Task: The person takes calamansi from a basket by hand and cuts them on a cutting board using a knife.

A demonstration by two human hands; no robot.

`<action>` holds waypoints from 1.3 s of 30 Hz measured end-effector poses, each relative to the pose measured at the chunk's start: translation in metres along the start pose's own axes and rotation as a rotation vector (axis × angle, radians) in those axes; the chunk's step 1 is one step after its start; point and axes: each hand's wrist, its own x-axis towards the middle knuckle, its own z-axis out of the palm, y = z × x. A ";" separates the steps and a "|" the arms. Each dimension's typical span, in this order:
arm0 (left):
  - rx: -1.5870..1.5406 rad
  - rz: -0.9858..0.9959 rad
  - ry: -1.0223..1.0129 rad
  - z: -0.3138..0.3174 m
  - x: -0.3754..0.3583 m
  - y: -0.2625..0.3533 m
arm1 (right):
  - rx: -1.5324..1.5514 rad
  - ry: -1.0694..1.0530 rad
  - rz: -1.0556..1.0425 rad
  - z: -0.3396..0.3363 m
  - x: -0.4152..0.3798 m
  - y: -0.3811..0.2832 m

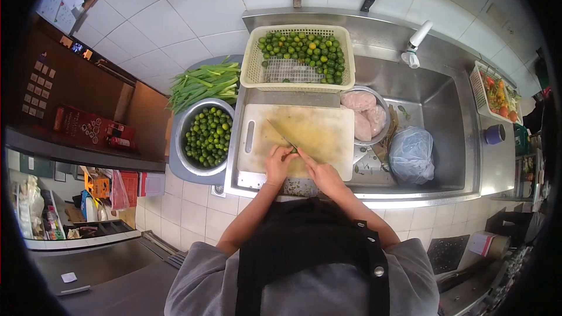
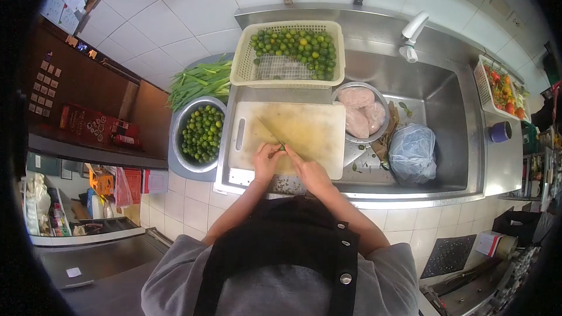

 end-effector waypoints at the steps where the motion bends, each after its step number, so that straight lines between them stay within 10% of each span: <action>1: -0.023 -0.012 -0.004 -0.002 0.001 0.001 | -0.008 0.006 -0.027 -0.001 0.005 -0.003; 12: -0.009 -0.053 0.142 -0.067 -0.009 0.048 | -0.126 0.115 0.035 -0.063 0.045 0.028; 20: 0.344 -0.130 0.578 -0.187 0.036 -0.011 | -0.242 -0.339 -0.354 -0.058 -0.037 0.008; 26: 0.857 0.001 0.562 -0.194 0.089 -0.049 | -0.043 -0.022 -0.097 -0.103 -0.046 0.044; 30: 0.479 0.142 0.340 -0.148 0.144 -0.009 | -0.178 0.093 0.008 -0.091 -0.069 0.074; 36: 0.189 0.278 -0.070 -0.029 0.233 0.046 | -0.275 -0.271 -0.144 -0.083 -0.094 0.030; 39: 0.119 0.137 -0.375 0.033 0.274 0.067 | -0.019 0.067 -0.114 -0.082 -0.081 0.041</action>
